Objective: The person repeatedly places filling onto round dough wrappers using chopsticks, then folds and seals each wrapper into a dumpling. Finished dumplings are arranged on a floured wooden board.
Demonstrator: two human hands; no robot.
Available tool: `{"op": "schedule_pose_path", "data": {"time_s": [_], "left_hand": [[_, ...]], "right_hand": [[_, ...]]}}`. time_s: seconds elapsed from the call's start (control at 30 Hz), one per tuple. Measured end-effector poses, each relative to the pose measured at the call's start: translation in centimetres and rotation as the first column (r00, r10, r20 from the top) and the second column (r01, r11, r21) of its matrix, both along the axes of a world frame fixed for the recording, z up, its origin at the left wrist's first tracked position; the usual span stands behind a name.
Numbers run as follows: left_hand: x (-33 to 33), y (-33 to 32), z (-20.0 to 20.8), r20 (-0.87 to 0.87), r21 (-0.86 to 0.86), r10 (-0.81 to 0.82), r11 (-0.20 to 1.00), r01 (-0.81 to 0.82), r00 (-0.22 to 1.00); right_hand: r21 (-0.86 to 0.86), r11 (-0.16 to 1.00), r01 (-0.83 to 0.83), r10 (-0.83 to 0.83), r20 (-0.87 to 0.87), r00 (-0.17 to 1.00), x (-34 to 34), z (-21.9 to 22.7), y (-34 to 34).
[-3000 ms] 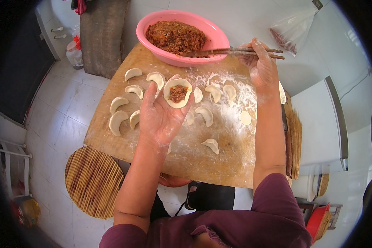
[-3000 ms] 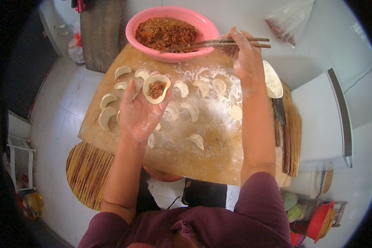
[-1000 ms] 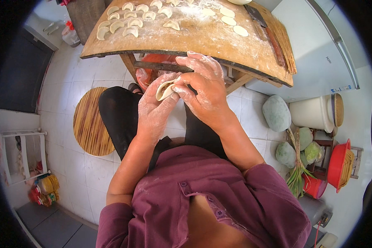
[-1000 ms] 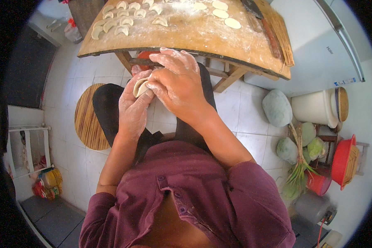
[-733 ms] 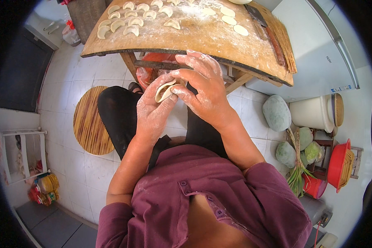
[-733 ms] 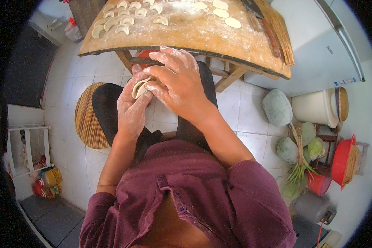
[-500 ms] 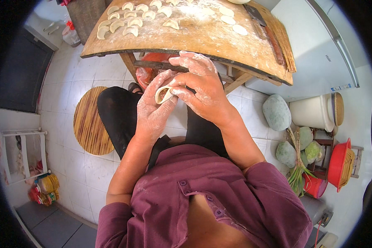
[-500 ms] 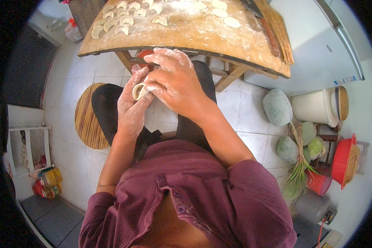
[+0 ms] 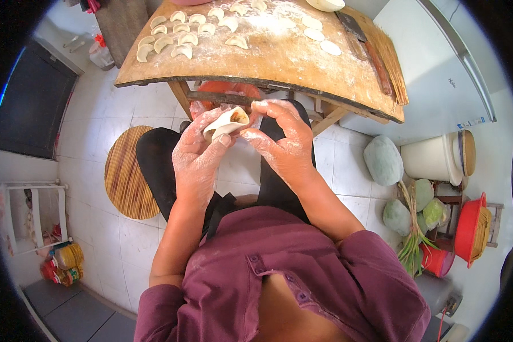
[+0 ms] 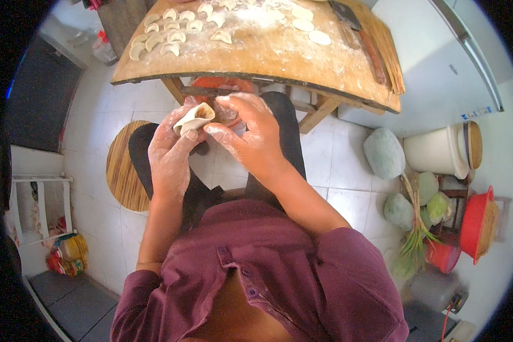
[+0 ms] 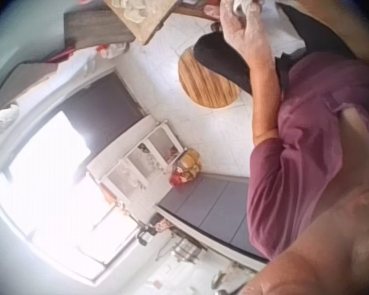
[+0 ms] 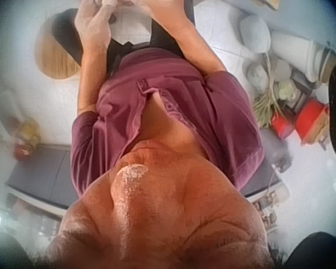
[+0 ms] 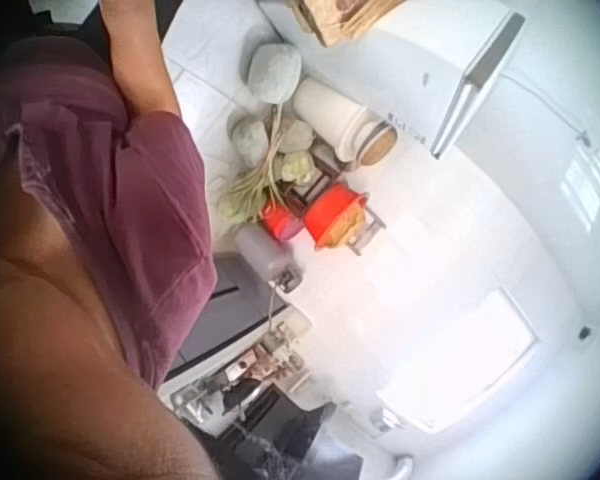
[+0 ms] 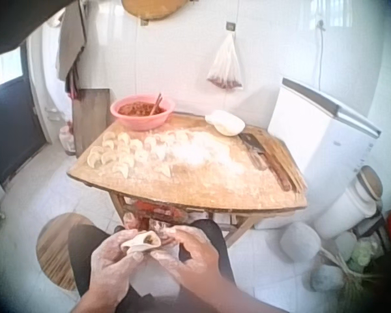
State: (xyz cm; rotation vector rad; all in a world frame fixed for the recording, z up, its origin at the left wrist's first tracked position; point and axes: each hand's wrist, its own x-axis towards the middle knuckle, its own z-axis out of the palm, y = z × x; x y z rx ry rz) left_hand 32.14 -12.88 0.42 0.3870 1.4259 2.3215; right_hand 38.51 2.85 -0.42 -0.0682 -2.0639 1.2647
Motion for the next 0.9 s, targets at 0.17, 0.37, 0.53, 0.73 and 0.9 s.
{"op": "schedule_pose_path", "data": {"time_s": [0.17, 0.37, 0.53, 0.73, 0.9], "left_hand": [[-0.1, 0.3, -0.1, 0.01, 0.071, 0.02, 0.997, -0.02, 1.0], [0.1, 0.3, -0.8, -0.077, 0.007, 0.027, 1.0, -0.027, 0.997], [0.2, 0.4, -1.1, -0.066, 0.003, 0.028, 1.0, -0.027, 0.997], [0.5, 0.6, -0.7, -0.018, 0.045, 0.024, 0.999, -0.023, 1.0], [0.4, 0.7, -1.3, -0.034, 0.125, 0.011, 0.992, -0.007, 0.999]], "right_hand": [[-0.36, 0.929, -0.083, 0.114, 0.065, 0.991, 0.0, 0.2, -1.1], [-0.248, 0.967, -0.063, 0.075, 0.041, 0.996, 0.1, 0.4, -1.5], [-0.203, 0.978, -0.053, 0.048, -0.028, 0.998, -0.4, 0.1, -1.4], [-0.139, 0.988, -0.063, 0.056, -0.054, 0.997, -0.4, -0.2, -1.1], [-0.094, 0.991, -0.094, 0.092, -0.022, 0.995, -0.5, 1.0, -0.4]]}}
